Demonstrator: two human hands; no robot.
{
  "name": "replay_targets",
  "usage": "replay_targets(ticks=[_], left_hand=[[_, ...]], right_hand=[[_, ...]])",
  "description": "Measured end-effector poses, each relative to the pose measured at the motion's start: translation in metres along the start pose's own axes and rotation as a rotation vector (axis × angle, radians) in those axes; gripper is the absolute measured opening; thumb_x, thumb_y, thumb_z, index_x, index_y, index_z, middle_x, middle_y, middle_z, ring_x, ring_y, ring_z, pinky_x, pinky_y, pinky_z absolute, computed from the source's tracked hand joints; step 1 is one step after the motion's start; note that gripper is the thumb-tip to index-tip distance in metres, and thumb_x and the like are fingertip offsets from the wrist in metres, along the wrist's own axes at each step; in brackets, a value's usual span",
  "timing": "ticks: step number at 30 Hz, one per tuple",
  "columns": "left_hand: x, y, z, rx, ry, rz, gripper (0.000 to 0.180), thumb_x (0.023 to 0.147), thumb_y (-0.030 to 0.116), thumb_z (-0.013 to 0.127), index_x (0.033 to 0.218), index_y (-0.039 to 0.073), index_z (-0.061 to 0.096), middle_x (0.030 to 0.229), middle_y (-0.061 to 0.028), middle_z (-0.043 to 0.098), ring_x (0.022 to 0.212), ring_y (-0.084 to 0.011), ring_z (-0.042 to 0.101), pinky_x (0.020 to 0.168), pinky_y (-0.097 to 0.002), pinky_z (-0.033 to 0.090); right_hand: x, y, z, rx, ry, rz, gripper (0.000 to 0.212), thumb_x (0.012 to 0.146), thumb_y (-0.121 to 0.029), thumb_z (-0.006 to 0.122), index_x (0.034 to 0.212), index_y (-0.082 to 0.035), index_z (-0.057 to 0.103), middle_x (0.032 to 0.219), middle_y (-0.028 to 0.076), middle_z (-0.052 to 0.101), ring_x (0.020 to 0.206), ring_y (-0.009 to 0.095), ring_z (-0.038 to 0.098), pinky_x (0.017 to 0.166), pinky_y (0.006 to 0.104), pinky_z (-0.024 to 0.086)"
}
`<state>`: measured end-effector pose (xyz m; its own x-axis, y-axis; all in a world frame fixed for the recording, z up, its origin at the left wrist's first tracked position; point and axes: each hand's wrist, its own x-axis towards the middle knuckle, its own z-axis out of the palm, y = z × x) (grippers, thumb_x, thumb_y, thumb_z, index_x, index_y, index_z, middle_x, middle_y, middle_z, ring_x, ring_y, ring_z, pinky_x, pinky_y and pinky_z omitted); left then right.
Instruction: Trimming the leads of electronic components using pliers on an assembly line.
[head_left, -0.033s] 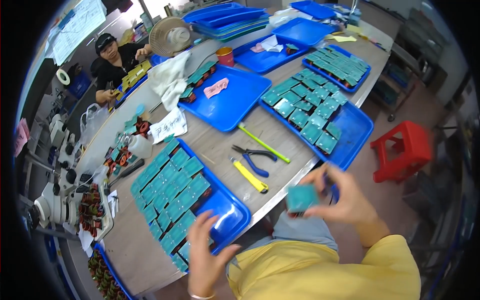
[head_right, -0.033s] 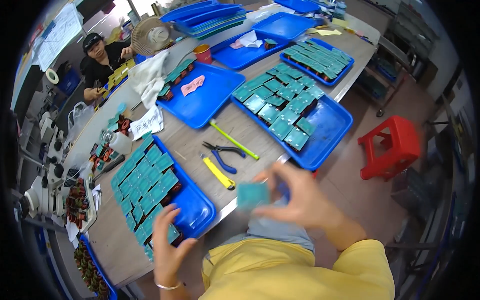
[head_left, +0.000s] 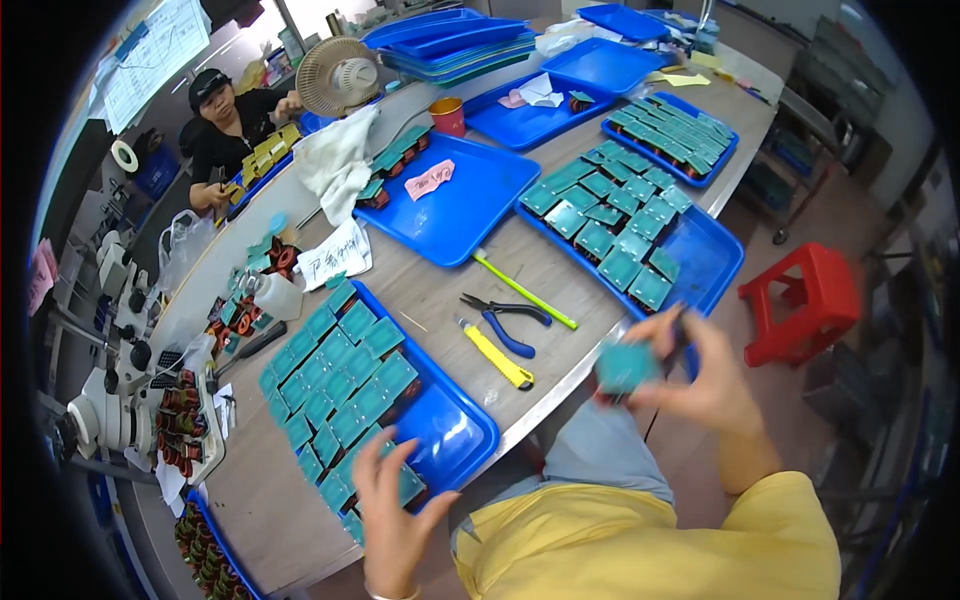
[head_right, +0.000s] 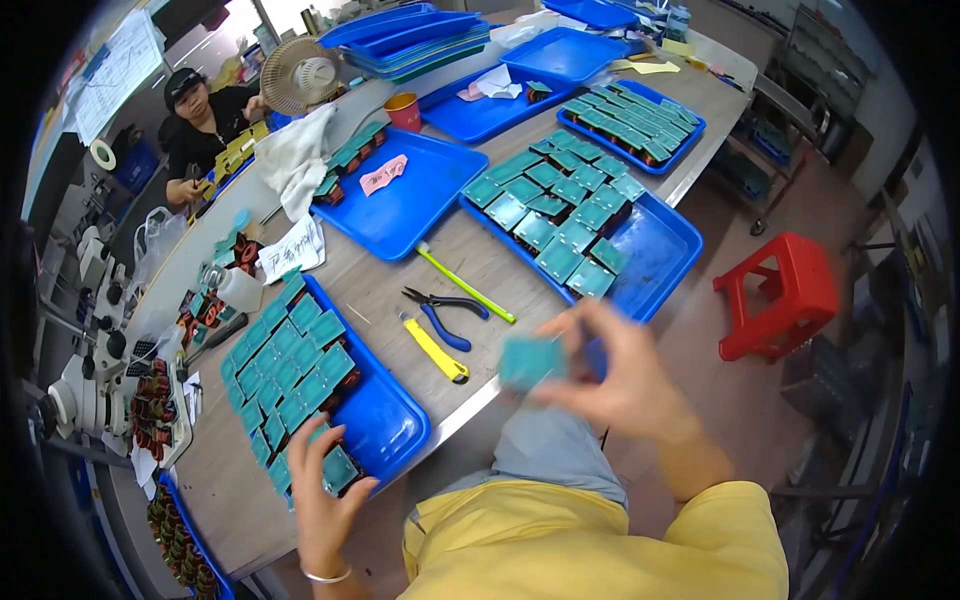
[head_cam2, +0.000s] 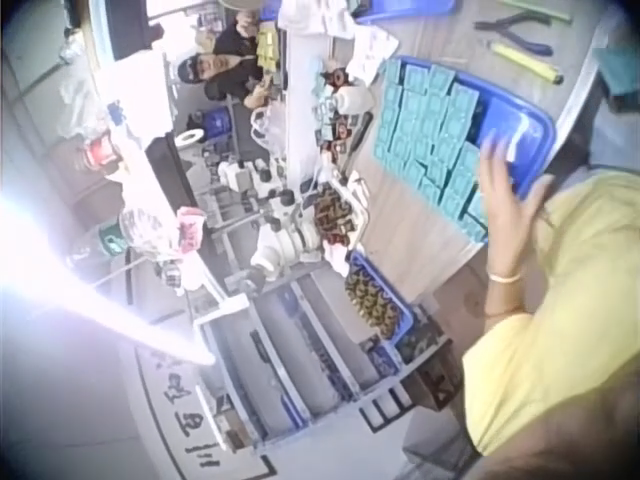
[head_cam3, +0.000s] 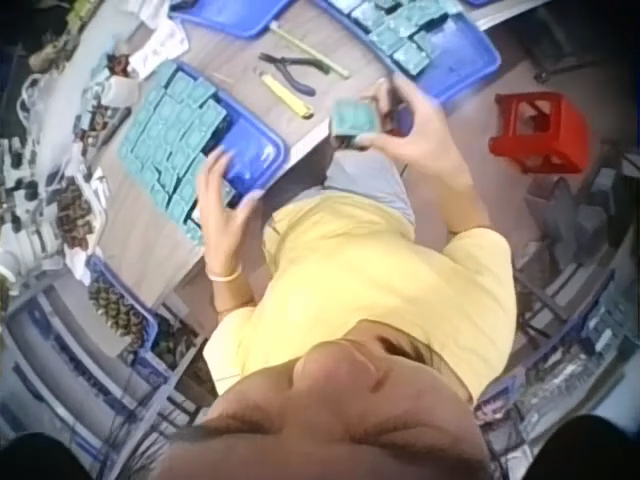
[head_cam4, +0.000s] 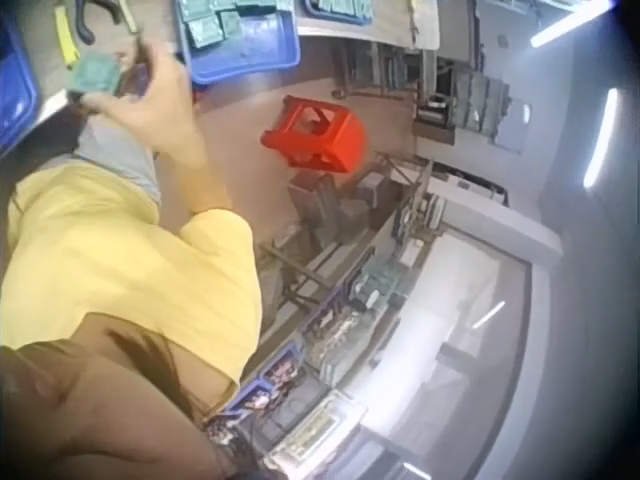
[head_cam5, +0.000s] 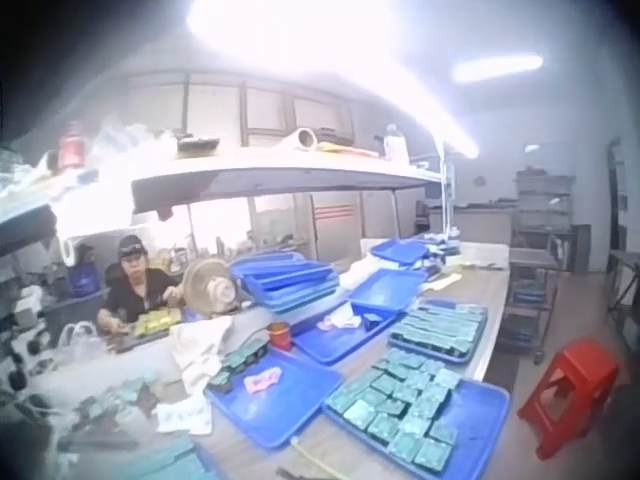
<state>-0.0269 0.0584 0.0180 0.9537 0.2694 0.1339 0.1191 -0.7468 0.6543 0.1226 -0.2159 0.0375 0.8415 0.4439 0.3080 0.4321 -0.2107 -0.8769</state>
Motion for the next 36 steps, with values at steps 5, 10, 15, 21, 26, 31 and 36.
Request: replay_targets(ticks=[5, 10, 15, 21, 26, 31, 36], left_hand=[[-0.015, -0.034, -0.008, 0.365, 0.018, 0.005, 0.063, 0.054, 0.013, 0.081, 0.108, 0.006, 0.05, 0.129, -0.0178, 0.035, 0.124, -0.0412, 0.027, 0.099, -0.0492, 0.028], [-0.025, -0.041, -0.006, 0.388, 0.095, -0.064, 0.062, 0.052, 0.011, 0.081, 0.106, 0.007, 0.051, 0.127, -0.0157, 0.038, 0.124, -0.0389, 0.029, 0.099, -0.0469, 0.03], [-0.018, -0.036, -0.009, 0.382, 0.042, 0.002, 0.059, 0.055, 0.012, 0.08, 0.107, 0.009, 0.052, 0.127, -0.0147, 0.037, 0.124, -0.0393, 0.028, 0.1, -0.0473, 0.029], [-0.02, -0.041, -0.009, 0.416, 0.038, 0.044, 0.052, 0.058, 0.018, 0.08, 0.103, 0.01, 0.057, 0.127, -0.0133, 0.037, 0.125, -0.0388, 0.027, 0.102, -0.0487, 0.026], [-0.017, -0.04, -0.006, 0.014, 0.072, 0.048, 0.056, 0.059, 0.018, 0.08, 0.108, 0.007, 0.055, 0.124, -0.0129, 0.041, 0.12, -0.0351, 0.036, 0.098, -0.0452, 0.033], [-0.013, -0.006, 0.016, -1.327, 0.082, -0.12, 0.083, 0.066, 0.03, 0.079, 0.129, 0.0, 0.036, 0.109, -0.0175, 0.054, 0.093, -0.0298, 0.06, 0.083, -0.0394, 0.049], [-0.001, 0.032, 0.024, -1.624, -0.152, -0.196, 0.085, 0.063, 0.037, 0.08, 0.127, 0.0, 0.038, 0.112, -0.0244, 0.054, 0.094, -0.0295, 0.059, 0.083, -0.0372, 0.048]], right_hand=[[0.013, 0.038, -0.068, -0.235, 0.525, 0.166, 0.04, 0.064, -0.015, 0.076, 0.086, -0.003, 0.045, 0.084, 0.004, 0.057, 0.073, 0.011, 0.051, 0.067, 0.0253, 0.044], [0.046, 0.11, -0.087, -0.672, 0.525, 0.377, 0.047, 0.067, -0.021, 0.074, 0.099, 0.004, 0.051, 0.088, 0.011, 0.061, 0.078, 0.017, 0.057, 0.071, 0.03, 0.045], [0.035, 0.155, -0.11, -0.607, 0.402, 0.196, 0.047, 0.073, -0.026, 0.069, 0.104, 0.005, 0.052, 0.087, 0.013, 0.063, 0.078, 0.021, 0.06, 0.07, 0.0306, 0.046], [0.047, 0.173, -0.12, -0.374, 0.261, 0.337, 0.026, 0.085, -0.025, 0.056, 0.094, -0.001, 0.053, 0.088, 0.006, 0.06, 0.068, 0.009, 0.057, 0.051, 0.0225, 0.04], [0.041, 0.14, -0.105, -0.399, 0.431, 0.231, 0.026, 0.087, -0.026, 0.054, 0.09, -0.001, 0.052, 0.081, 0.005, 0.058, 0.068, 0.01, 0.057, 0.057, 0.0229, 0.043], [0.024, 0.073, -0.042, -0.023, 0.254, 0.016, 0.025, 0.09, -0.023, 0.043, 0.092, 0.001, 0.049, 0.078, 0.008, 0.055, 0.076, 0.015, 0.055, 0.073, 0.0262, 0.042], [0.011, 0.021, 0.016, 0.191, -0.049, -0.03, 0.045, 0.087, -0.041, 0.048, 0.098, 0.003, 0.047, 0.083, 0.011, 0.054, 0.081, 0.018, 0.053, 0.08, 0.0293, 0.041]])
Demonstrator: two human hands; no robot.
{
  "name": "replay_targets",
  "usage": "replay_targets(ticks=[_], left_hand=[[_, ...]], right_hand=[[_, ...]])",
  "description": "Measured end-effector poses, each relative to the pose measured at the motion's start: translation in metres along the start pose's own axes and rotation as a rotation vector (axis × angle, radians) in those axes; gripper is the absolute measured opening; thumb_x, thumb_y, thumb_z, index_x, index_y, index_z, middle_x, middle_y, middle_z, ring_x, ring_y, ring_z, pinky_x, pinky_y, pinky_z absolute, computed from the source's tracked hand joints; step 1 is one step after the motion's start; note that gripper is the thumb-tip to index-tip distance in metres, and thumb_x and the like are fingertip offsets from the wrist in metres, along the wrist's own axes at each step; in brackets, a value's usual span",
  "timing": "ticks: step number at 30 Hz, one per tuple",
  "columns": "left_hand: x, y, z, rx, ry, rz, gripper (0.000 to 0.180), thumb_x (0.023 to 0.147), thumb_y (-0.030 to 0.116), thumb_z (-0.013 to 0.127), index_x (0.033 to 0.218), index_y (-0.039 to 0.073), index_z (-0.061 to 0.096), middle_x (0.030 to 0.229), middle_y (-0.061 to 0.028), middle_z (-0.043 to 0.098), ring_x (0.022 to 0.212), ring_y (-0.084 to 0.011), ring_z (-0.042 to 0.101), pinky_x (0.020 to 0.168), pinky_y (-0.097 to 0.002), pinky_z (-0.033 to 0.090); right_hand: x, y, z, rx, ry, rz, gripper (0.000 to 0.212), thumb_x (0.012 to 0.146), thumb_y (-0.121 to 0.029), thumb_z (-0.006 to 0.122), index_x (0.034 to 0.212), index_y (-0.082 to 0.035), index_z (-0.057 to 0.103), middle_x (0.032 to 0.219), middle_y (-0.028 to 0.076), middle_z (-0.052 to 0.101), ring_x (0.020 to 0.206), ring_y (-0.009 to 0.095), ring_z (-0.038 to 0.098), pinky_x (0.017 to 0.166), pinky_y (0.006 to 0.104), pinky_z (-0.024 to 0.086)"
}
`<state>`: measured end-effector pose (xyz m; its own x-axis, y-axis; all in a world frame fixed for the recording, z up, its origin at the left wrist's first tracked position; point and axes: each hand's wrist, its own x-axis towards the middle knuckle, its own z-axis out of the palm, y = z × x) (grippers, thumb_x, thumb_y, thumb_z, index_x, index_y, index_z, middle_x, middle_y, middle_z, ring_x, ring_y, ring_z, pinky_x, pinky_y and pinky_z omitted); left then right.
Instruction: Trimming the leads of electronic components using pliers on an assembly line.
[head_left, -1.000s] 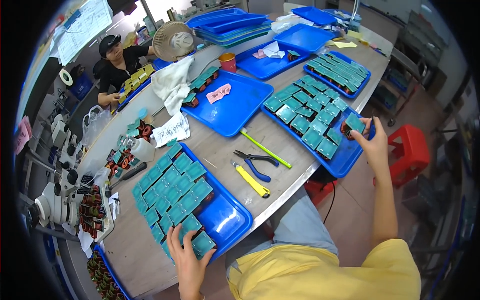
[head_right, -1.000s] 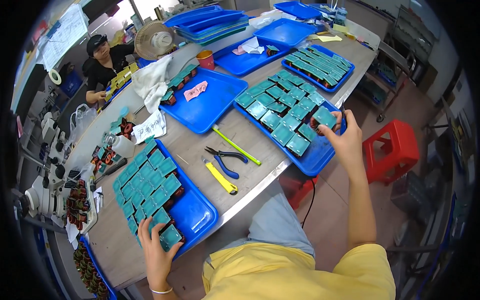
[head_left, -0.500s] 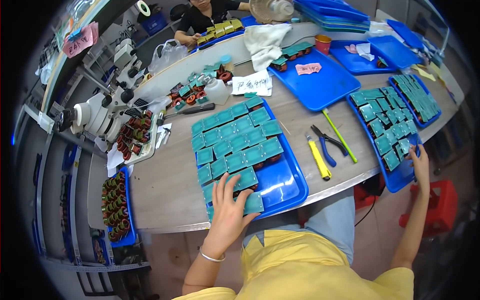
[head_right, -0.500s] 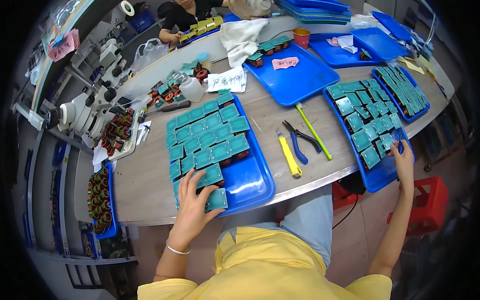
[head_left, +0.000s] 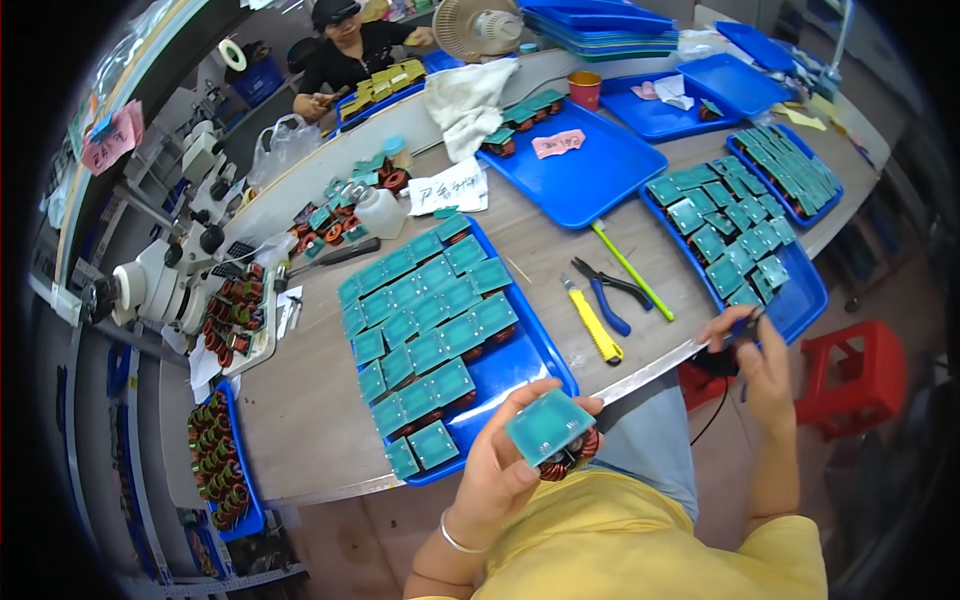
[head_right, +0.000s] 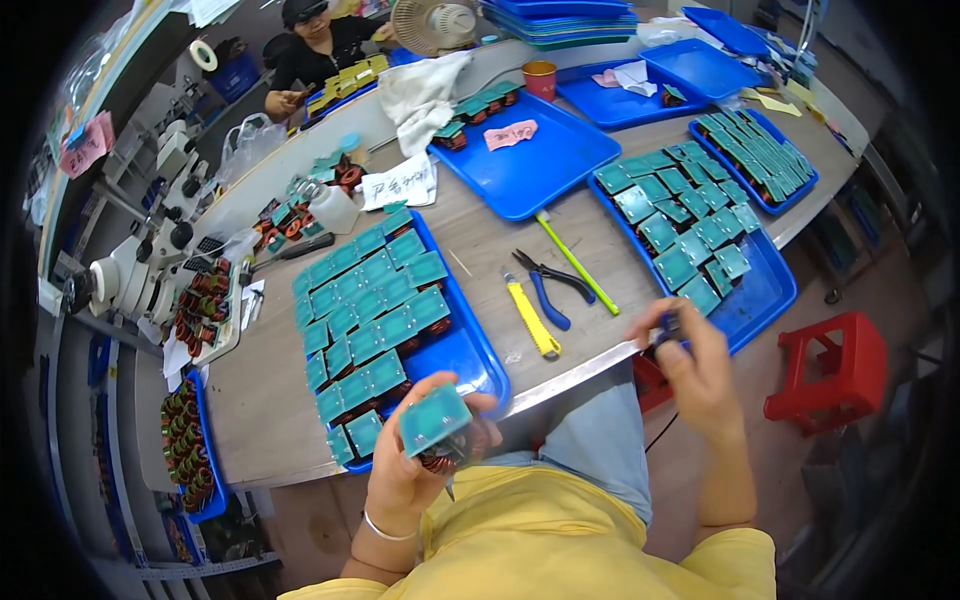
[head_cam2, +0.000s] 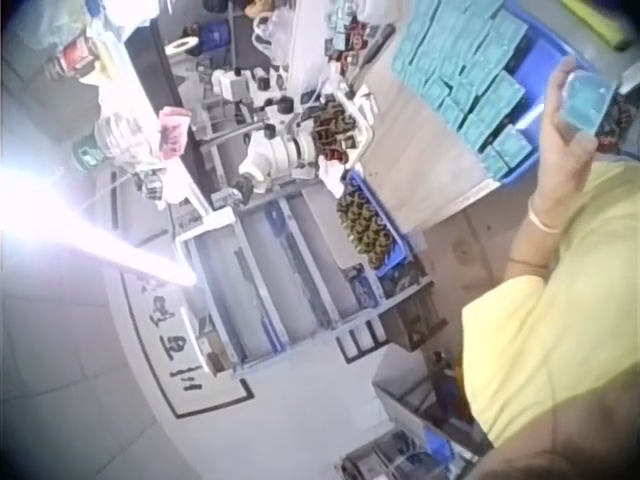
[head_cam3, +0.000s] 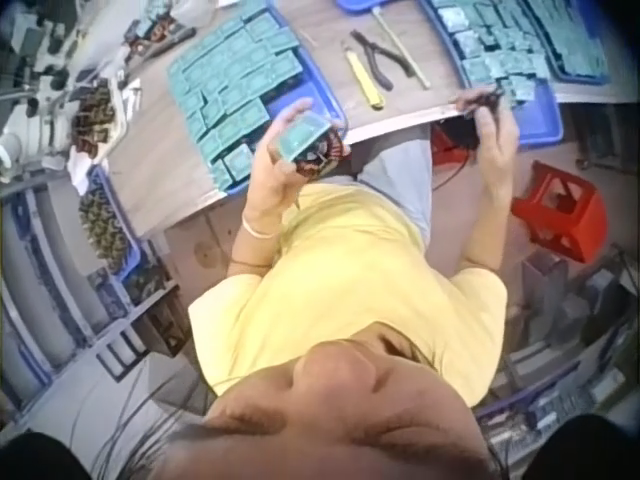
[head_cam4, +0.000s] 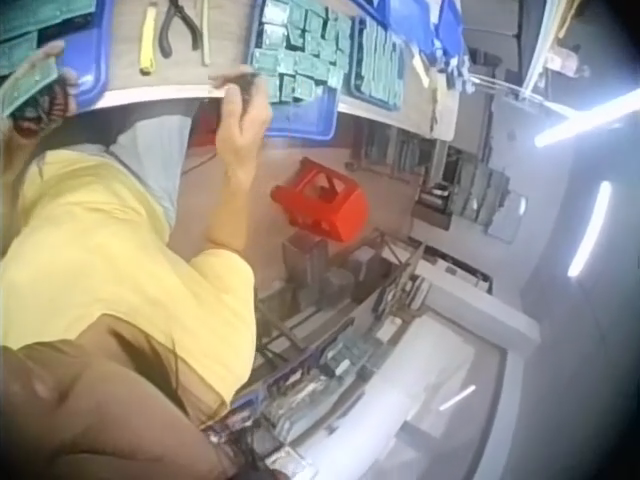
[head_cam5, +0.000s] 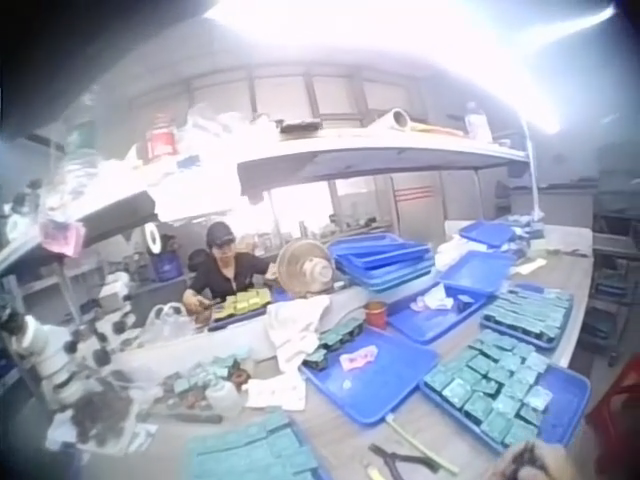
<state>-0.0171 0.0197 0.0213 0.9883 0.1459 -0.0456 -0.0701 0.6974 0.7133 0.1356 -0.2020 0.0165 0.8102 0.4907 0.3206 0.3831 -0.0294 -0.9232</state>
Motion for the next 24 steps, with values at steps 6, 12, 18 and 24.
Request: replay_targets(ticks=[6, 12, 18, 24], left_hand=[[-0.003, -0.013, 0.007, 0.062, -0.018, -0.084, 0.077, 0.07, 0.048, 0.071, 0.12, -0.004, 0.045, 0.112, -0.0234, 0.054, 0.086, -0.0272, 0.058, 0.076, -0.0345, 0.047], [-0.01, -0.02, -0.007, -0.033, -0.212, -0.164, 0.072, 0.082, 0.042, 0.06, 0.128, -0.006, 0.033, 0.112, -0.0189, 0.054, 0.106, -0.0303, 0.055, 0.089, -0.0358, 0.045], [-0.011, -0.024, -0.01, -0.238, -0.215, -0.304, 0.064, 0.089, 0.041, 0.049, 0.133, 0.0, 0.027, 0.122, -0.019, 0.047, 0.104, -0.0355, 0.055, 0.087, -0.0388, 0.046], [-0.006, -0.03, -0.019, -0.415, -0.349, -0.33, 0.057, 0.091, 0.038, 0.047, 0.131, 0.004, 0.026, 0.126, -0.0201, 0.043, 0.105, -0.0378, 0.053, 0.086, -0.0415, 0.046]], right_hand=[[-0.002, -0.028, 0.031, 0.077, -0.228, 0.079, 0.043, 0.081, -0.035, 0.059, 0.102, 0.001, 0.05, 0.093, 0.011, 0.055, 0.08, 0.015, 0.053, 0.076, 0.028, 0.042], [0.002, -0.037, 0.053, 0.342, -0.293, 0.085, 0.033, 0.066, -0.003, 0.072, 0.087, -0.006, 0.047, 0.11, 0.021, 0.054, 0.077, 0.013, 0.052, 0.077, 0.0284, 0.043], [0.007, -0.037, 0.061, 0.464, -0.415, 0.118, 0.036, 0.068, -0.008, 0.073, 0.089, -0.007, 0.044, 0.112, 0.026, 0.054, 0.075, 0.011, 0.05, 0.078, 0.0281, 0.043], [-0.001, -0.036, 0.062, 0.498, -0.385, 0.078, 0.044, 0.063, -0.009, 0.079, 0.088, -0.009, 0.043, 0.107, 0.023, 0.058, 0.077, 0.012, 0.049, 0.076, 0.0271, 0.043]])
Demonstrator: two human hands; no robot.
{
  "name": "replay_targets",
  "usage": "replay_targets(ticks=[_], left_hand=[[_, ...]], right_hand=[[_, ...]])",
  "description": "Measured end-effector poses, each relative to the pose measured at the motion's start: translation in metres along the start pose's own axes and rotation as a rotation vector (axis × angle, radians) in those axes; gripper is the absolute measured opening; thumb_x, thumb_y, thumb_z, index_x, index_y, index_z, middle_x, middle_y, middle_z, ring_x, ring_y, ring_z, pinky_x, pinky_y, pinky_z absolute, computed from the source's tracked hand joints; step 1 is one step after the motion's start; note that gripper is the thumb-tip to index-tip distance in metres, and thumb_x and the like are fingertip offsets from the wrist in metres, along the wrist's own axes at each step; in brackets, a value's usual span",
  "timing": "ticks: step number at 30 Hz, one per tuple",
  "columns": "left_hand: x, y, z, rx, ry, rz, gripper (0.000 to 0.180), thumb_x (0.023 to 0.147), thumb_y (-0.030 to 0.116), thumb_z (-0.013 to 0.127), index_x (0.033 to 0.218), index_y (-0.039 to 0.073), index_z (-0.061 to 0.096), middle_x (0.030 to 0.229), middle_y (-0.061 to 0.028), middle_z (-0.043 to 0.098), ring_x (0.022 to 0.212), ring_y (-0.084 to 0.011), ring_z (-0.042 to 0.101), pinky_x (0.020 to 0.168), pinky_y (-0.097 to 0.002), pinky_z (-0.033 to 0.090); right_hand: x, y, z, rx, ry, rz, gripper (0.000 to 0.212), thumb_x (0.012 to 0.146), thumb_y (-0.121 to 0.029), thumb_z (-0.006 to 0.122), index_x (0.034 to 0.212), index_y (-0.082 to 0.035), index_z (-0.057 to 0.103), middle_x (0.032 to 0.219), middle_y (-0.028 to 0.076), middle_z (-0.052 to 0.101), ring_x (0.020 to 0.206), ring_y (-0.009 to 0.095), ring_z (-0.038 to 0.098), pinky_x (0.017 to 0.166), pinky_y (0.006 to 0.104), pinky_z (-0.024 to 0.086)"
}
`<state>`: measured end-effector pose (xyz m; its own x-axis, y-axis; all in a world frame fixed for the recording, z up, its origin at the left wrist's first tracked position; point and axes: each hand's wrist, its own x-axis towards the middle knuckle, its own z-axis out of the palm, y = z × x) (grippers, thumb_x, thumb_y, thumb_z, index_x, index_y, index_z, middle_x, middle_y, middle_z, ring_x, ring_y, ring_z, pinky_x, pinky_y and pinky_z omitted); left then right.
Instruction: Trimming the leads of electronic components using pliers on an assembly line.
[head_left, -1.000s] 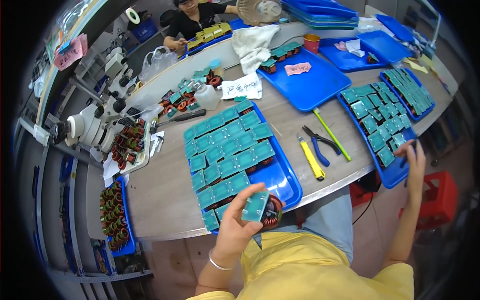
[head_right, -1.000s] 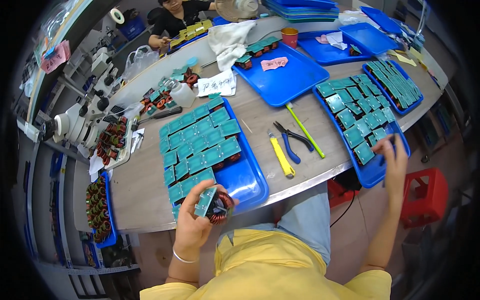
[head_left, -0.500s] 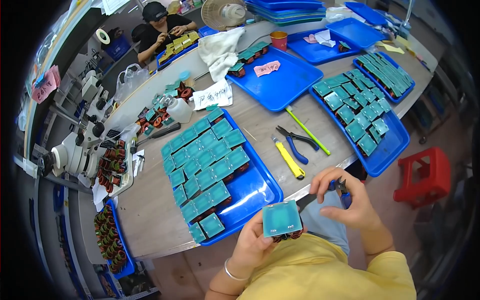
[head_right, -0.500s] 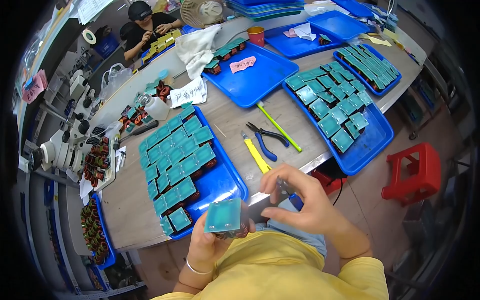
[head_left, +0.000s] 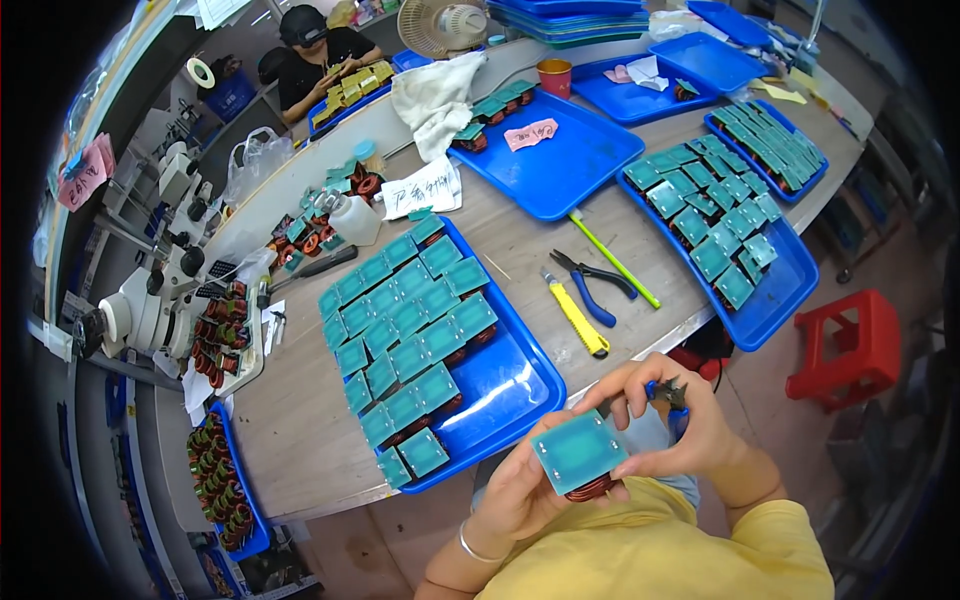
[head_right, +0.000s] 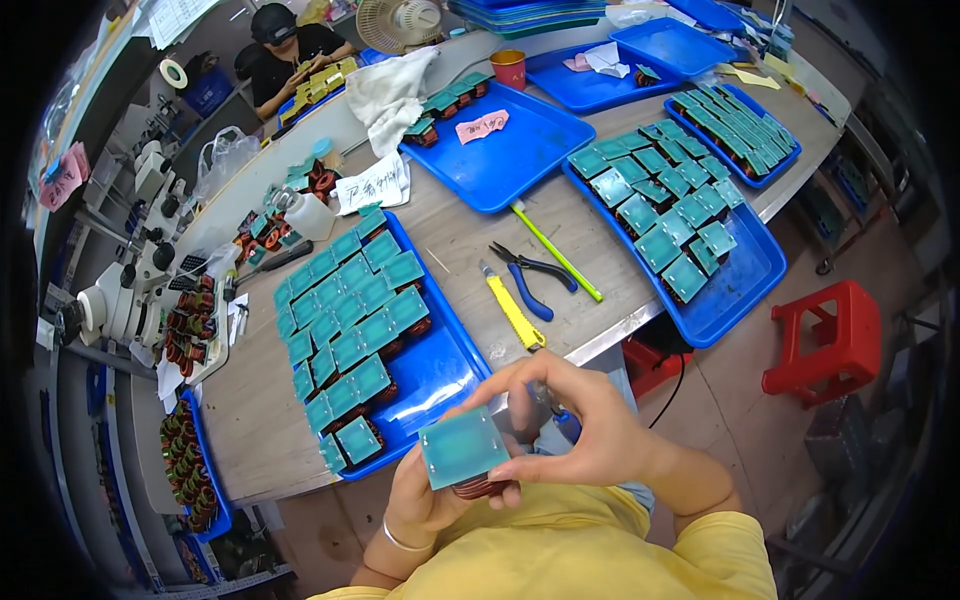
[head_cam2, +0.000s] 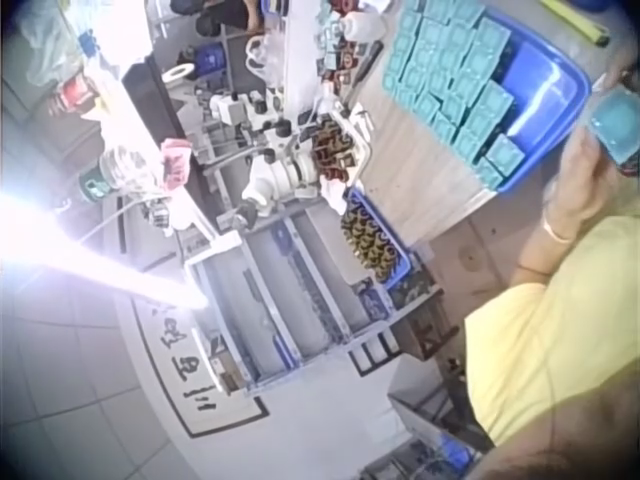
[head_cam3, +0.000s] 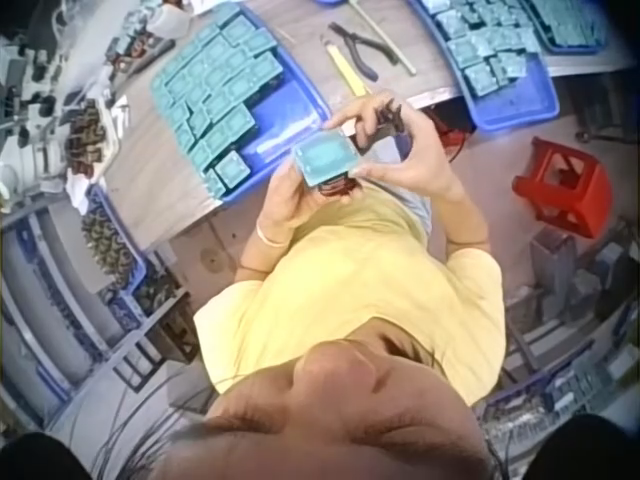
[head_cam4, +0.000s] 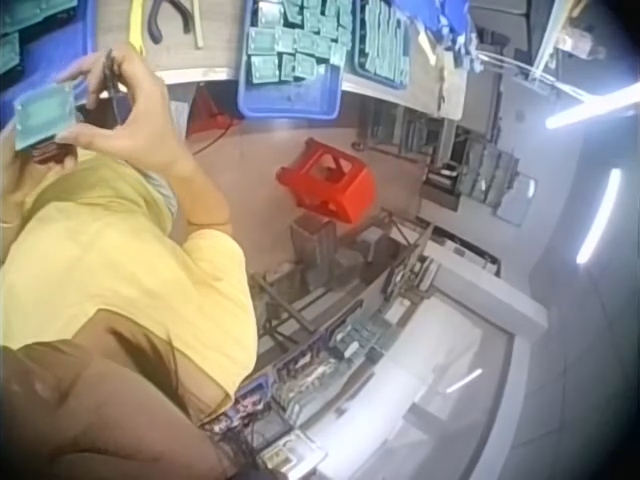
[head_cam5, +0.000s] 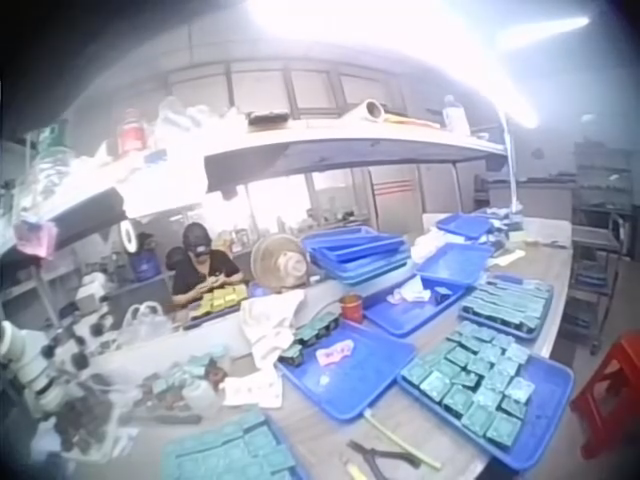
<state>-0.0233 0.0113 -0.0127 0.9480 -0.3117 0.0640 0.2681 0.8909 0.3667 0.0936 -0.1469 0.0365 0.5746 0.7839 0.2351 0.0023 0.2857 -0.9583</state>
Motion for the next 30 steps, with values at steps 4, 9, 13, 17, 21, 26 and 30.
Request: replay_targets(ticks=[4, 9, 13, 17, 21, 26, 30], left_hand=[[0.001, 0.001, 0.018, 0.106, 0.107, 0.035, 0.059, 0.088, 0.033, 0.053, 0.131, 0.004, 0.025, 0.129, -0.0192, 0.039, 0.112, -0.0348, 0.049, 0.087, -0.0418, 0.045], [-0.005, -0.004, 0.014, 0.31, 0.233, 0.126, 0.074, 0.072, 0.013, 0.071, 0.13, 0.004, 0.026, 0.127, -0.0125, 0.038, 0.117, -0.021, 0.041, 0.093, -0.038, 0.041], [-0.006, -0.007, 0.011, 0.474, 0.28, 0.139, 0.074, 0.068, 0.008, 0.075, 0.128, 0.004, 0.03, 0.127, -0.0113, 0.038, 0.117, -0.019, 0.041, 0.096, -0.0347, 0.037], [-0.003, -0.005, 0.017, 0.594, 0.277, 0.198, 0.071, 0.067, 0.008, 0.076, 0.125, 0.004, 0.035, 0.127, -0.0113, 0.037, 0.117, -0.0189, 0.04, 0.097, -0.032, 0.034], [-0.003, -0.005, 0.02, 0.597, 0.288, 0.228, 0.069, 0.068, 0.011, 0.077, 0.123, 0.003, 0.036, 0.126, -0.0114, 0.039, 0.116, -0.0186, 0.041, 0.097, -0.0317, 0.034], [-0.007, -0.007, 0.012, 0.65, 0.294, 0.201, 0.069, 0.068, 0.016, 0.078, 0.121, 0.002, 0.037, 0.125, -0.0111, 0.04, 0.114, -0.0178, 0.042, 0.095, -0.0312, 0.035], [-0.005, -0.008, 0.012, 0.605, 0.267, 0.202, 0.067, 0.067, 0.02, 0.079, 0.117, 0.001, 0.038, 0.124, -0.0109, 0.04, 0.114, -0.0186, 0.044, 0.093, -0.0316, 0.04]], right_hand=[[-0.005, -0.001, -0.001, -0.183, 0.044, -0.044, 0.042, 0.064, -0.013, 0.08, 0.087, -0.005, 0.045, 0.106, 0.013, 0.059, 0.088, 0.015, 0.055, 0.075, 0.0272, 0.045], [-0.006, -0.003, 0.002, -0.34, 0.099, -0.146, 0.044, 0.063, -0.016, 0.082, 0.085, -0.006, 0.045, 0.102, 0.013, 0.061, 0.086, 0.017, 0.057, 0.071, 0.0271, 0.047], [-0.007, -0.006, 0.005, -0.393, 0.095, -0.223, 0.043, 0.063, -0.016, 0.082, 0.084, -0.006, 0.046, 0.101, 0.013, 0.062, 0.083, 0.019, 0.058, 0.07, 0.027, 0.047], [-0.009, -0.009, 0.006, -0.435, 0.043, -0.241, 0.053, 0.058, -0.011, 0.085, 0.085, -0.01, 0.039, 0.104, 0.018, 0.06, 0.073, 0.012, 0.047, 0.067, 0.0239, 0.041], [-0.009, -0.012, 0.008, -0.451, 0.041, -0.26, 0.053, 0.058, -0.01, 0.085, 0.085, -0.01, 0.039, 0.104, 0.019, 0.06, 0.071, 0.012, 0.046, 0.066, 0.0241, 0.041], [-0.007, -0.013, 0.009, -0.484, 0.073, -0.258, 0.053, 0.057, -0.011, 0.085, 0.084, -0.009, 0.04, 0.098, 0.017, 0.062, 0.076, 0.013, 0.052, 0.068, 0.024, 0.042], [-0.008, -0.011, 0.008, -0.483, 0.081, -0.222, 0.053, 0.056, -0.012, 0.086, 0.084, -0.009, 0.041, 0.095, 0.016, 0.062, 0.079, 0.014, 0.054, 0.069, 0.0239, 0.043]])
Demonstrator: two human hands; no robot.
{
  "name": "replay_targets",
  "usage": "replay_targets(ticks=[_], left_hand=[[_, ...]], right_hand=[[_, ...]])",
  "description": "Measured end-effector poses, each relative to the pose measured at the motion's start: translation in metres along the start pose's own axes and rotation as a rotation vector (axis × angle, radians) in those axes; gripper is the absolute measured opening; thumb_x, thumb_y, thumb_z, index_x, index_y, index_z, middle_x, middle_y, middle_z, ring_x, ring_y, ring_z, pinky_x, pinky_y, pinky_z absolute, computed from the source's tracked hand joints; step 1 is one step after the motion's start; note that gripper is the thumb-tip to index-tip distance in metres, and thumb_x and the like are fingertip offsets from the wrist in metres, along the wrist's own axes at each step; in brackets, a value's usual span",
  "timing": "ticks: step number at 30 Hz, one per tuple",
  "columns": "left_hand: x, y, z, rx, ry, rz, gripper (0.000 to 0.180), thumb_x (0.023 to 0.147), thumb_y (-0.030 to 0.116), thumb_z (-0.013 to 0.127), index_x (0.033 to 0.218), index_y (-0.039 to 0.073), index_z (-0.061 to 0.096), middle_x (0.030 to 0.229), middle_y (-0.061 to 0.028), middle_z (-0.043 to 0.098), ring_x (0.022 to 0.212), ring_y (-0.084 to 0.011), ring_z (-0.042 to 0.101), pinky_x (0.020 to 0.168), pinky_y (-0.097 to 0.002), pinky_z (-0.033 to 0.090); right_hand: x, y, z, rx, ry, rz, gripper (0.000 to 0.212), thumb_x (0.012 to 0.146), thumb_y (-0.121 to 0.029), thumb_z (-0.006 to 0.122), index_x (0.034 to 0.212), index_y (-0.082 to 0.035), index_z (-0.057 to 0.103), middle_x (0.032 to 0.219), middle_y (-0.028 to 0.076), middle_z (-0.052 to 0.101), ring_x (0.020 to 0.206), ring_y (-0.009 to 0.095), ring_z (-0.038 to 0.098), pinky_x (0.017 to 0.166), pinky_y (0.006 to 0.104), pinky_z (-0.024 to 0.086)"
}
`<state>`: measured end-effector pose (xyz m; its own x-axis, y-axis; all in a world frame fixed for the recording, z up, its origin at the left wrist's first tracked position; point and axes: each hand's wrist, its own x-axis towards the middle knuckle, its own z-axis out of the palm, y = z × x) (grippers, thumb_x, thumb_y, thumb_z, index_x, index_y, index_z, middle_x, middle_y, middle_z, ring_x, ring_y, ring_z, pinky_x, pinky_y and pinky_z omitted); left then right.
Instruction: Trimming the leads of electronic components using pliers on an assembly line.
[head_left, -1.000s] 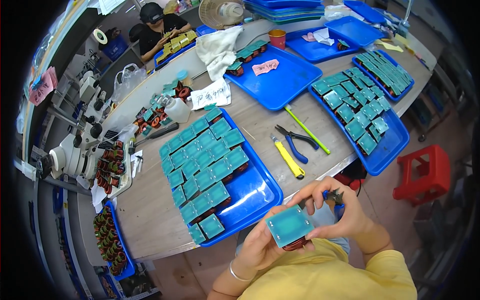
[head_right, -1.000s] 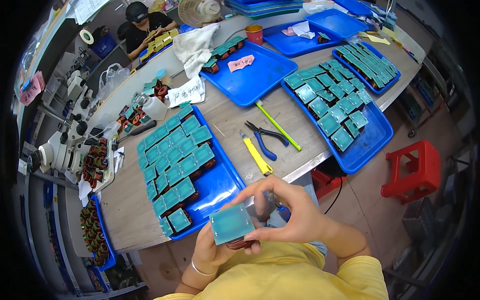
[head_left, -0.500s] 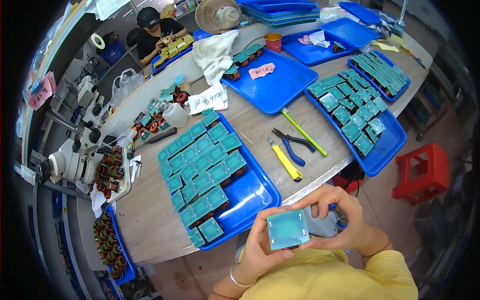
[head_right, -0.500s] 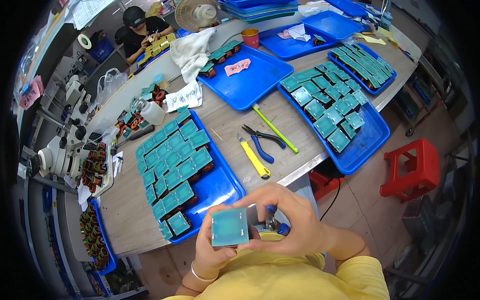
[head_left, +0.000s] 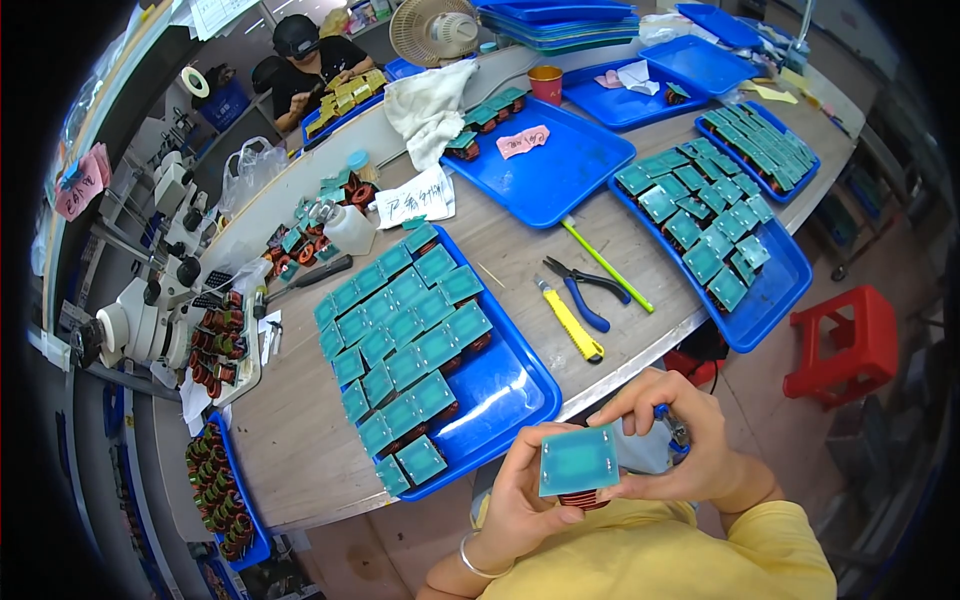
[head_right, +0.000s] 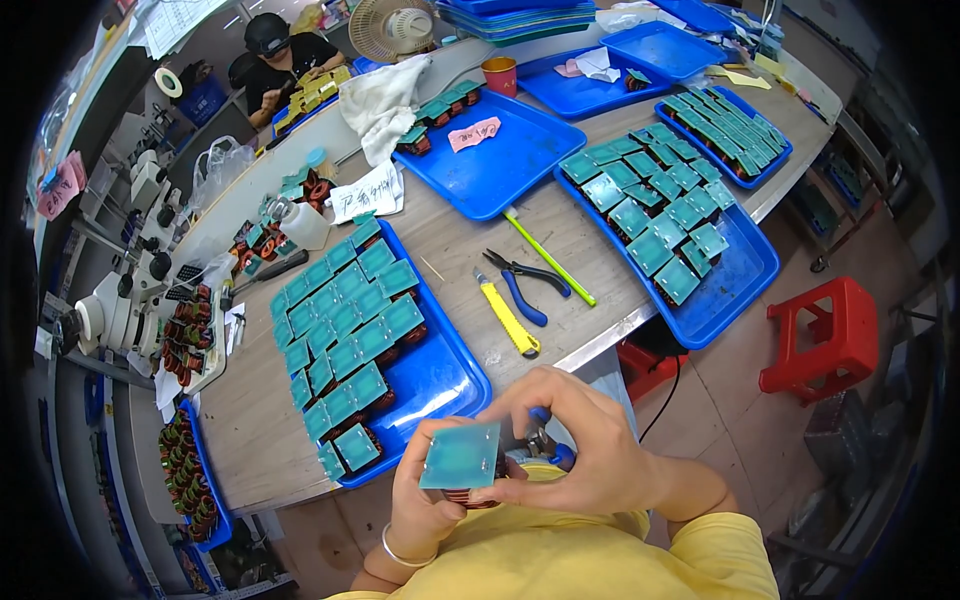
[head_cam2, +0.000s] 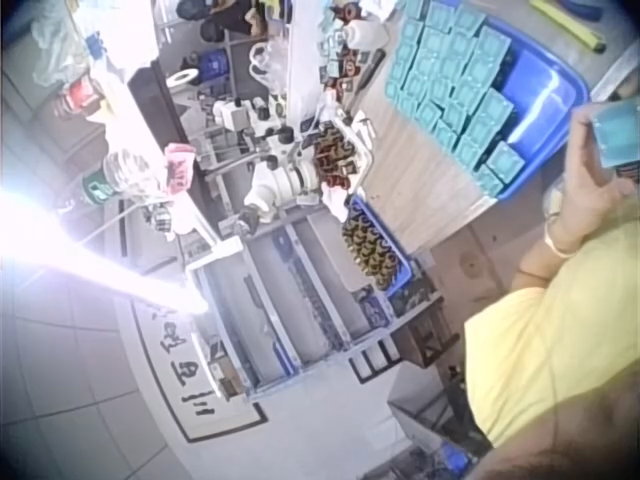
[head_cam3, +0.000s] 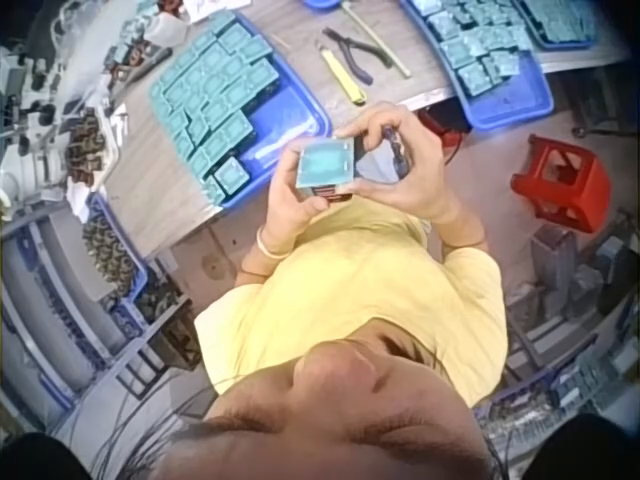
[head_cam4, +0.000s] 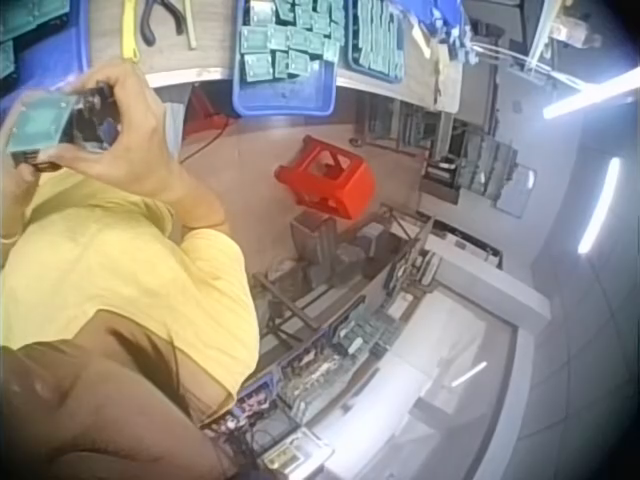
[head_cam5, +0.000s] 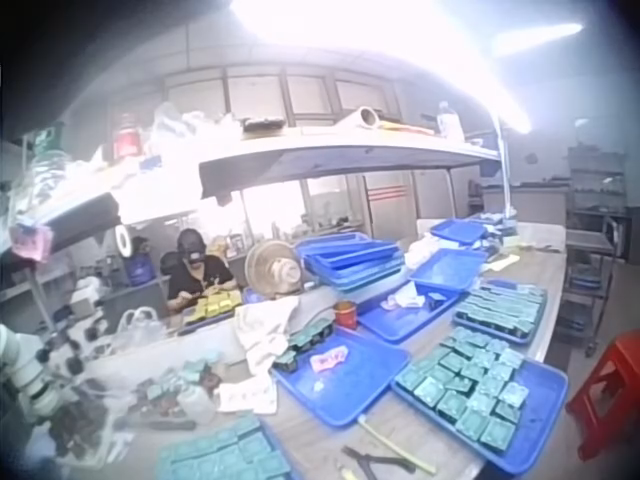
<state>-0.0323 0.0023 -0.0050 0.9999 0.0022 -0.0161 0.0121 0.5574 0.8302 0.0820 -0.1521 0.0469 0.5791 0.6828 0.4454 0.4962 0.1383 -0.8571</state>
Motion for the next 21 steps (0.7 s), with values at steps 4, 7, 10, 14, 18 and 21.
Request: replay_targets(ticks=[4, 7, 10, 14, 18, 21], left_hand=[[-0.001, 0.005, 0.008, -0.077, 0.088, -0.034, 0.066, 0.069, 0.025, 0.078, 0.116, 0.002, 0.038, 0.121, -0.0144, 0.044, 0.108, -0.0239, 0.052, 0.088, -0.0348, 0.046], [-0.002, 0.004, 0.002, -0.212, 0.045, -0.058, 0.065, 0.073, 0.034, 0.073, 0.115, 0.002, 0.037, 0.121, -0.0212, 0.045, 0.1, -0.0304, 0.058, 0.083, -0.0388, 0.05], [-0.002, 0.009, 0.001, -0.36, -0.059, -0.128, 0.07, 0.076, 0.042, 0.068, 0.121, 0.0, 0.035, 0.124, -0.0265, 0.044, 0.097, -0.0334, 0.059, 0.083, -0.0404, 0.049], [-0.003, 0.02, 0.011, -0.364, -0.006, -0.224, 0.077, 0.078, 0.043, 0.064, 0.13, -0.001, 0.028, 0.127, -0.0283, 0.04, 0.098, -0.0333, 0.059, 0.084, -0.0413, 0.049], [0.001, 0.017, 0.017, -0.162, -0.042, 0.023, 0.07, 0.081, 0.038, 0.062, 0.13, 0.0, 0.029, 0.122, -0.0267, 0.044, 0.093, -0.029, 0.06, 0.078, -0.0359, 0.051], [0.003, 0.011, 0.009, 0.105, 0.002, 0.107, 0.065, 0.082, 0.032, 0.064, 0.128, 0.0, 0.03, 0.116, -0.0216, 0.05, 0.088, -0.0223, 0.06, 0.071, -0.0298, 0.05]], right_hand=[[0.002, -0.005, -0.003, 0.012, -0.017, 0.029, 0.053, 0.056, -0.011, 0.085, 0.085, -0.009, 0.041, 0.095, 0.016, 0.062, 0.08, 0.014, 0.054, 0.069, 0.0243, 0.043], [0.0, -0.004, -0.004, 0.063, -0.004, 0.026, 0.048, 0.06, -0.014, 0.083, 0.086, -0.008, 0.044, 0.098, 0.014, 0.061, 0.082, 0.016, 0.056, 0.071, 0.0264, 0.045], [0.002, -0.003, -0.003, 0.125, 0.014, 0.063, 0.043, 0.064, -0.017, 0.081, 0.087, -0.006, 0.047, 0.1, 0.012, 0.061, 0.085, 0.019, 0.058, 0.072, 0.028, 0.047], [0.002, -0.006, -0.002, 0.191, -0.022, 0.14, 0.043, 0.064, -0.018, 0.081, 0.088, -0.006, 0.048, 0.101, 0.011, 0.06, 0.085, 0.019, 0.059, 0.072, 0.0274, 0.047], [0.003, -0.007, -0.001, 0.032, -0.021, 0.107, 0.044, 0.064, -0.018, 0.081, 0.091, -0.005, 0.049, 0.102, 0.011, 0.06, 0.087, 0.021, 0.059, 0.074, 0.0287, 0.047], [0.003, -0.008, -0.001, -0.026, -0.03, 0.04, 0.043, 0.066, -0.022, 0.079, 0.092, -0.004, 0.05, 0.1, 0.011, 0.059, 0.088, 0.024, 0.058, 0.076, 0.0301, 0.046]])
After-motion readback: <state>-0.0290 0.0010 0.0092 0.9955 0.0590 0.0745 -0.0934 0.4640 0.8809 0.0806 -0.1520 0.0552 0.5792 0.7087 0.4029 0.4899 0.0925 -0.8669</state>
